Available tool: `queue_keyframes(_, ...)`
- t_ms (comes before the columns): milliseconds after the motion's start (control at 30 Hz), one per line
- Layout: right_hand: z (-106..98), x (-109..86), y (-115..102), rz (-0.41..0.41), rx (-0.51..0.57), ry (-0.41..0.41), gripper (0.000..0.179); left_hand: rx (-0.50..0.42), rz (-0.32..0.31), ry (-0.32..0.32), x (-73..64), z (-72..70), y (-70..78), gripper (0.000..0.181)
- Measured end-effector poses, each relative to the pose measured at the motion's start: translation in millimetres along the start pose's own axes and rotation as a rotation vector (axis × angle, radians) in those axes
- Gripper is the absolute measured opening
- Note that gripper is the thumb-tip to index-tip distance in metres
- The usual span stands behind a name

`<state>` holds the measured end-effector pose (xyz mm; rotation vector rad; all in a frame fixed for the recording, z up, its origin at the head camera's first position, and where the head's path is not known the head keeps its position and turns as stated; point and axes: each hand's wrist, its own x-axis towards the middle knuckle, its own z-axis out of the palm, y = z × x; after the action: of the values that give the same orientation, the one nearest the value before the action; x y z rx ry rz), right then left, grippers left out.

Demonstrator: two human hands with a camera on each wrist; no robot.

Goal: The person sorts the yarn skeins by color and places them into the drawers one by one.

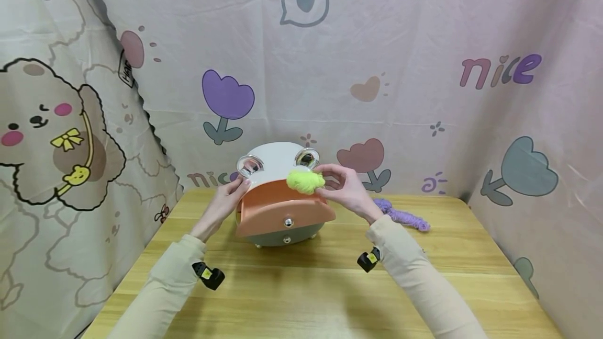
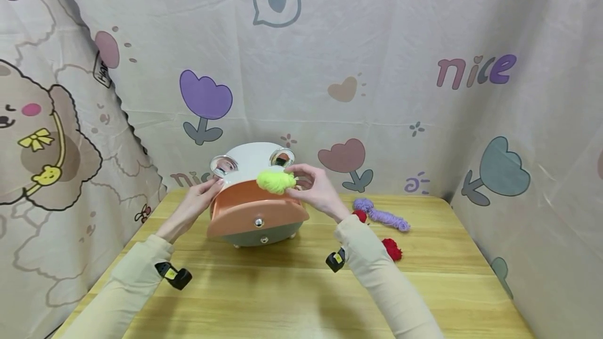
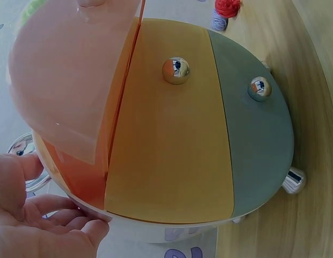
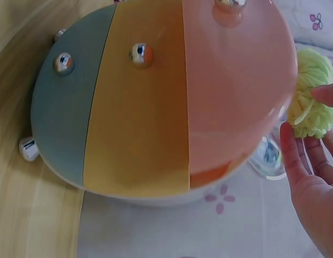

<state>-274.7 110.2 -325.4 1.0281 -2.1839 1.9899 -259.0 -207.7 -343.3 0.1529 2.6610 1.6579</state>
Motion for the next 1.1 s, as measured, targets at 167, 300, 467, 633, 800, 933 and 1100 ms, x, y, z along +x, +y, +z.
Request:
queue_keyframes(167, 8, 3.9, -1, 0.0, 0.011, -0.018, 0.048, 0.0, 0.002, -0.005, 1.5, 0.5, -0.9, 0.067)
queue_keyframes(300, 11, 5.1, 0, 0.0, 0.019, -0.016, 0.05, -0.002, 0.0, -0.004, 1.7, 0.8, -1.5, 0.067)
queue_keyframes(467, 10, 2.9, 1, -0.022, 0.024, 0.007, 0.051, -0.002, 0.003, -0.001, 1.7, 0.7, -2.5, 0.067)
queue_keyframes(633, 7, 1.5, 2, -0.045, 0.023, 0.04, 0.048, -0.011, 0.007, -0.003, 0.0, 0.1, -1.1, 0.067)
queue_keyframes(800, 5, -1.1, 7, -0.046, 0.034, 0.066, 0.047, -0.01, 0.005, -0.009, -0.9, -0.3, -0.4, 0.067)
queue_keyframes(933, 3, -6.1, 11, -0.036, 0.056, 0.121, 0.045, -0.009, 0.003, -0.008, -0.8, -0.2, -0.6, 0.067)
queue_keyframes(1100, 4, -13.6, 13, 0.004, 0.07, 0.217, 0.043, 0.0, 0.006, -0.001, -0.1, 0.0, -0.7, 0.068)
